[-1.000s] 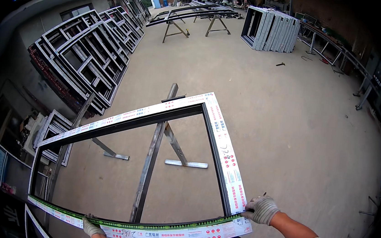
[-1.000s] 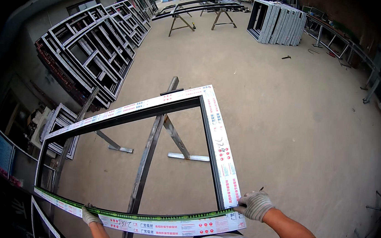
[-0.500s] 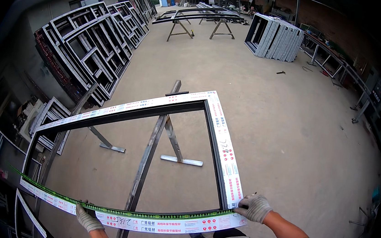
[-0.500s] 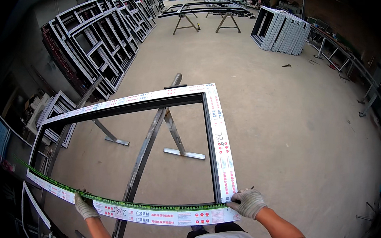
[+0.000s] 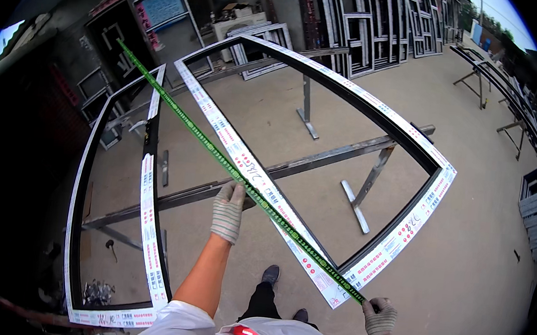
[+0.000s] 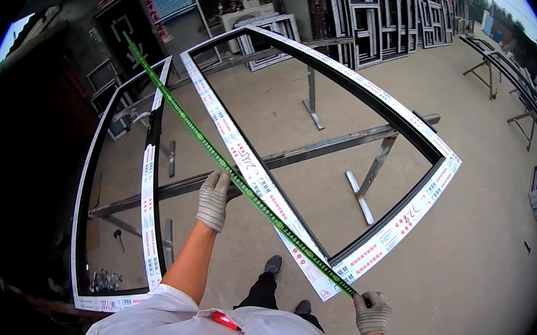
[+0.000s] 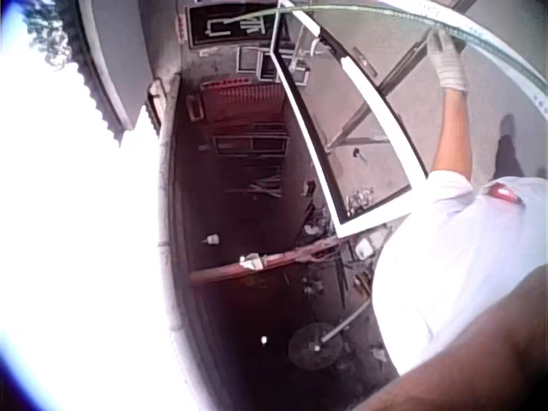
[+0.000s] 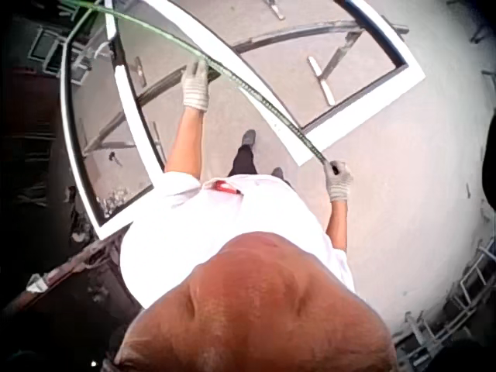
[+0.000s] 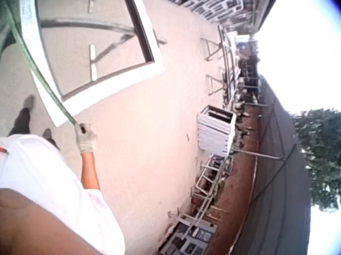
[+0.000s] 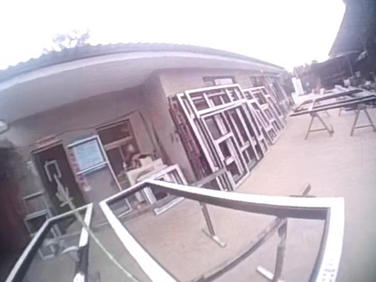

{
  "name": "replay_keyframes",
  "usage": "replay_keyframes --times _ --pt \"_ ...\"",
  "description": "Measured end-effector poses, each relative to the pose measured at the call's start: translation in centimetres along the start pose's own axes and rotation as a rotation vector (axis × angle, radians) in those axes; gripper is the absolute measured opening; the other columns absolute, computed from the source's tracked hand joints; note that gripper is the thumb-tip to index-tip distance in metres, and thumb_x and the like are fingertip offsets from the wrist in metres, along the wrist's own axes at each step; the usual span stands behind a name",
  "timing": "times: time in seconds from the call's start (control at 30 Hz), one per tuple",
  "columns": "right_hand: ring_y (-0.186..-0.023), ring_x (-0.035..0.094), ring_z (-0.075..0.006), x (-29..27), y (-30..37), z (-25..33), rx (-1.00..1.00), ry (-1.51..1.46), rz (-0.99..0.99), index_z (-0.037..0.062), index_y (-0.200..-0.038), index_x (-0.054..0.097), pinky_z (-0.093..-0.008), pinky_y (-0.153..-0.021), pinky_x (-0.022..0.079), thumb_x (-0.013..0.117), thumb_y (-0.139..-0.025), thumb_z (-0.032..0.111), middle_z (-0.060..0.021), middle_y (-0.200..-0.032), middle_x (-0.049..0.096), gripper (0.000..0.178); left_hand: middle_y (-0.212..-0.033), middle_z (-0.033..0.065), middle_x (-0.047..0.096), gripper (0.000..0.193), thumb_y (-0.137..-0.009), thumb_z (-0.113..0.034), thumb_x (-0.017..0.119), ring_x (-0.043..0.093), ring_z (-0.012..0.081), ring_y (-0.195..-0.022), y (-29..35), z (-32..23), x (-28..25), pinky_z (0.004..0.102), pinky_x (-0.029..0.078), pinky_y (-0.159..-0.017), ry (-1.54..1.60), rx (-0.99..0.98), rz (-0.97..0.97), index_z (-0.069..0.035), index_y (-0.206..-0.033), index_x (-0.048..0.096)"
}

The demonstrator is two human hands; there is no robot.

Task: The person assembles a window frame by placing metal profiles on a stand and securing them. They then use a tape measure to measure the dimensions of the assembled frame multiple times to verify accuracy.

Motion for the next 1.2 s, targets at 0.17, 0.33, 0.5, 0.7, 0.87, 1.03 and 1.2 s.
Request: replay_keyframes --times 0.17,0.33,0.5,0.7,0.87,1.03,1.2 --pt "-0.071 0.058 -0.0218 -0.7 2.5 -3.4 -0.091 -0.106 0.049 0.001 -0.082 0.069 -0.0376 -0.066 0.049 0.081 -0.083 0.012 -0.0117 -0.081 0.062 0.017 -0.097 0.0095 0.071 0.037 -0.107 -0.028 0.059 0.07 0.0155 -0.085 9.3 -2.0 -2.4 0.0317 0.059 -0.082 -0.029 -0.06 -0.071 0.006 -0.12 0.062" --pt "-0.069 0.055 -0.0168 -0.3 3.7 -2.2 -0.151 -0.123 0.177 0.0004 -0.083 0.068 -0.0342 -0.064 0.047 0.079 -0.087 0.012 -0.0083 -0.081 0.06 0.016 -0.097 0.0097 0.069 0.037 -0.107 -0.028 0.059 0.07 0.0176 -0.087 16.2 -4.8 -4.4 0.0345 0.061 -0.083 -0.033 -0.083 -0.145 0.005 -0.122 0.062" --pt "-0.068 0.055 -0.0139 2.5 6.0 -0.2 -0.195 -0.128 0.279 0.0 -0.083 0.067 -0.0321 -0.062 0.046 0.077 -0.089 0.011 -0.0059 -0.08 0.059 0.016 -0.103 0.0099 0.067 0.041 -0.107 -0.03 0.058 0.068 0.0154 -0.091 22.0 -4.5 -8.0 0.0323 0.06 -0.084 -0.123 -0.129 -0.148 0.007 -0.126 0.06" --pt "-0.05 0.049 -0.01 8.4 10.3 2.3 -0.174 -0.216 0.479 0.0029 -0.084 0.066 -0.0287 -0.046 0.04 0.074 -0.094 0.016 -0.0011 -0.064 0.055 0.018 -0.109 0.0149 0.07 0.046 -0.105 -0.029 0.058 0.071 0.0198 -0.098 32.4 -5.7 -14.1 0.0326 0.058 -0.088 -0.169 -0.183 -0.119 0.008 -0.132 0.056" --pt "-0.045 0.048 -0.0086 13.7 16.1 5.3 -0.092 -0.346 0.644 0.0055 -0.085 0.066 -0.0265 -0.039 0.037 0.073 -0.097 0.019 0.0008 -0.061 0.056 0.019 -0.107 0.0124 0.071 0.043 -0.104 -0.025 0.059 0.07 0.0175 -0.094 44.4 0.4 -23.2 0.0327 0.057 -0.086 -0.276 -0.278 -0.239 0.007 -0.132 0.057" --pt "-0.043 0.048 -0.0088 18.0 24.0 9.7 -0.044 -0.306 0.801 0.0063 -0.087 0.066 -0.0268 -0.038 0.037 0.074 -0.097 0.029 0.0002 -0.061 0.058 0.026 -0.101 0.0141 0.073 0.036 -0.103 -0.027 0.062 0.07 0.0212 -0.092 59.6 4.5 -31.1 0.0356 0.056 -0.084 -0.461 -0.519 -0.455 0.001 -0.125 0.064" --pt "-0.041 0.048 -0.0093 23.3 32.5 14.4 -0.076 -0.261 0.957 0.0064 -0.087 0.068 -0.0267 -0.036 0.035 0.073 -0.098 0.032 -0.0006 -0.059 0.059 0.028 -0.105 0.0208 0.075 0.041 -0.099 -0.03 0.066 0.073 0.0296 -0.096 78.0 9.9 -38.5 0.0397 0.056 -0.087 -0.59 -0.681 -0.651 0.002 -0.124 0.065"
Point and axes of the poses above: each hand's wrist, its own y-axis away from the middle knuckle, its own x-axis out of the palm, z = x × y, the point moved 7 cm from there along -y, towards the middle knuckle
